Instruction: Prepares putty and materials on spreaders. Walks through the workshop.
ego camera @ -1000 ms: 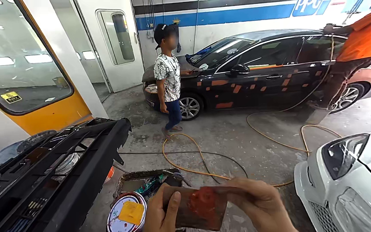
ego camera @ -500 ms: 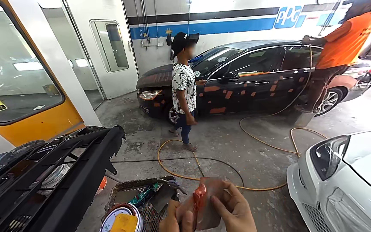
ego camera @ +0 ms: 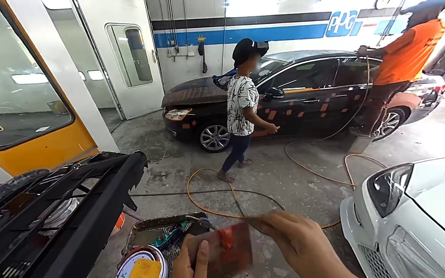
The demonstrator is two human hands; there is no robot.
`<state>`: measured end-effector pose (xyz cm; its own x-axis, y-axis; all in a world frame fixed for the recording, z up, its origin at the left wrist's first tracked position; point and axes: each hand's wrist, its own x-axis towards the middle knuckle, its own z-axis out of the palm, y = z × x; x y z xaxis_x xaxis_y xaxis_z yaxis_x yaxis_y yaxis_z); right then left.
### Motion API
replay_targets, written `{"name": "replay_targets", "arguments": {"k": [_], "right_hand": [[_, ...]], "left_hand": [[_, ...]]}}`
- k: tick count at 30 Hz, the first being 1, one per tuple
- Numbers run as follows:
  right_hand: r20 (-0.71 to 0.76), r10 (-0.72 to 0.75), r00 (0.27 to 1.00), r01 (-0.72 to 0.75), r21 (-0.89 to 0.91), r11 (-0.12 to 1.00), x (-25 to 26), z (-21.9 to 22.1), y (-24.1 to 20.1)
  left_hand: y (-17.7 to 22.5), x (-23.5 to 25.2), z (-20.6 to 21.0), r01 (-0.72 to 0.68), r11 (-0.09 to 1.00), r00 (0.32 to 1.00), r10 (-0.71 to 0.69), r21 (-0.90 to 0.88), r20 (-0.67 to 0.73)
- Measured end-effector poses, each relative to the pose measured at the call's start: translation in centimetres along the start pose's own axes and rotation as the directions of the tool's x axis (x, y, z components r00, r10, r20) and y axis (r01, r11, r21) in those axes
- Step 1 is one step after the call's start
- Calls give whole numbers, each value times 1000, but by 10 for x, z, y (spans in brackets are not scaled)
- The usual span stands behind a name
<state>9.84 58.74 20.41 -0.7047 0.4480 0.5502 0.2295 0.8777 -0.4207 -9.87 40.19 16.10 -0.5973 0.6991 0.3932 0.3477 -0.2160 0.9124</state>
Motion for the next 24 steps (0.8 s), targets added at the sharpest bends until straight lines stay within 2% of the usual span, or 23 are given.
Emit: {"name": "replay_targets", "arguments": {"k": [2,3,5,6,9,13,17,21,24], "right_hand": [[-116,96,989,-91,46,995,-2,11,-26],[-91,112,990,-102,109,989,-7,19,-44],[-49,48,998,-39,171,985,-24,41,-62],[-73,27,997,-12,195,981,-30,47,-61],[-222,99,970,-61,172,983,-25,46,-50],[-137,47,990,-30,125,992,-31,51,-63],[-301,82,950,-59,84,995,-22,50,-50],[-188,30,982,-6,125,992,-29,50,-65],[-291,86,953,-46,140,989,-21,48,-57]], "left_hand": [[3,-3,15,24,992,994,-37,-127,-102],[6,-5,22,27,982,989,-53,-186,-137],[5,-8,32,2,967,981,-51,-254,-186],[4,-10,32,-6,964,978,-50,-265,-201],[6,-13,30,16,970,980,-63,-242,-190],[7,-16,35,-7,976,979,-38,-220,-200],[17,-19,33,49,986,973,-83,-161,-213],[20,-16,35,41,973,968,-96,-228,-232],[23,-16,33,48,977,969,-97,-210,-229]]}}
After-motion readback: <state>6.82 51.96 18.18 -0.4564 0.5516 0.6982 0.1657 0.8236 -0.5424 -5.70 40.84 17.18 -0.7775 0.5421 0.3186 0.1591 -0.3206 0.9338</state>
